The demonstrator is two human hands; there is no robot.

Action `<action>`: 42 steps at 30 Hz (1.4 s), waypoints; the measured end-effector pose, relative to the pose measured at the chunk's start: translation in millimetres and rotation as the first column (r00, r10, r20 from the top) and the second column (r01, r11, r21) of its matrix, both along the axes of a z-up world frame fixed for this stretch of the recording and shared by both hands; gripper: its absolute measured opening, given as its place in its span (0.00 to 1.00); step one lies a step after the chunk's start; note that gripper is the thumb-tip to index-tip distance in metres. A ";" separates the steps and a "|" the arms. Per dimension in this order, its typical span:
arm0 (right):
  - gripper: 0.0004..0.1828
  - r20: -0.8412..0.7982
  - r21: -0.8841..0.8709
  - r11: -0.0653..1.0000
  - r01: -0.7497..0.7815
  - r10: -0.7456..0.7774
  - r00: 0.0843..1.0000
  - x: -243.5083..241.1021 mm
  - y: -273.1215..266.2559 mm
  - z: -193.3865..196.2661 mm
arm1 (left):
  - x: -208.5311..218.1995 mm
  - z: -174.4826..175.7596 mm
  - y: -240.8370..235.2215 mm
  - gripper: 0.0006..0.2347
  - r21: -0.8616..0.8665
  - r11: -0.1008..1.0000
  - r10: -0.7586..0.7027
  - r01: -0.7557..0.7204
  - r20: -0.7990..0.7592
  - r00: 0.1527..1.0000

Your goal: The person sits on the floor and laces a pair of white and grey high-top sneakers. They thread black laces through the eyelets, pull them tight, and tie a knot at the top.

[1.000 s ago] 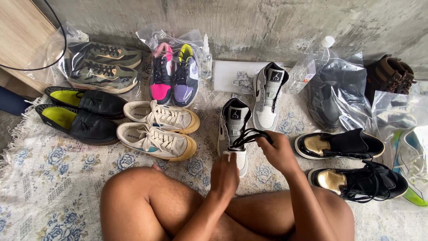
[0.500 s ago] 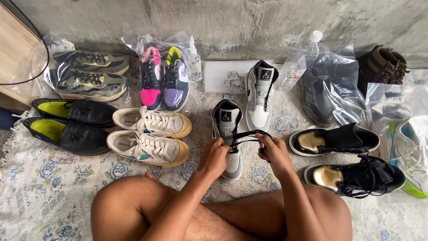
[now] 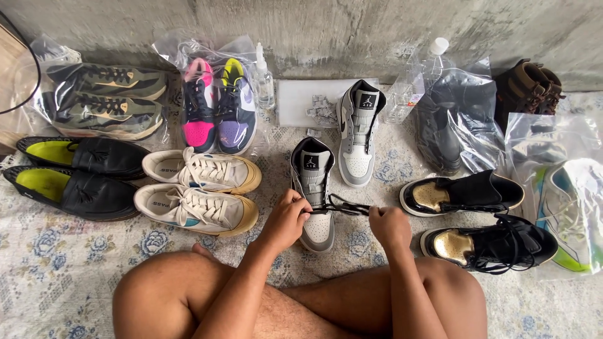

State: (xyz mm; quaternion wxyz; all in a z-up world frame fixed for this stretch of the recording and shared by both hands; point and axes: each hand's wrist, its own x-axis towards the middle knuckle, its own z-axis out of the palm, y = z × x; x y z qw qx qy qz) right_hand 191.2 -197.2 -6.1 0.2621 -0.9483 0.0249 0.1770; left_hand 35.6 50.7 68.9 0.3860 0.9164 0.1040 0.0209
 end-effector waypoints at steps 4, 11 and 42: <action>0.26 -0.133 -0.240 0.952 -0.192 0.163 0.978 -9.4 -1.8 7.0 | 1.5 -0.4 8.6 0.03 -0.083 0.996 -0.040 0.044 0.052 0.998; 0.38 -0.188 -0.413 0.890 -0.194 0.126 0.974 -20.3 20.0 50.5 | 4.5 -5.0 6.5 0.04 -0.068 0.995 -0.069 0.077 0.119 0.990; 0.10 0.672 0.337 0.593 -0.732 0.392 0.628 -54.5 73.4 91.6 | 0.5 -5.9 -4.6 0.16 0.047 0.997 -0.064 0.060 0.089 0.994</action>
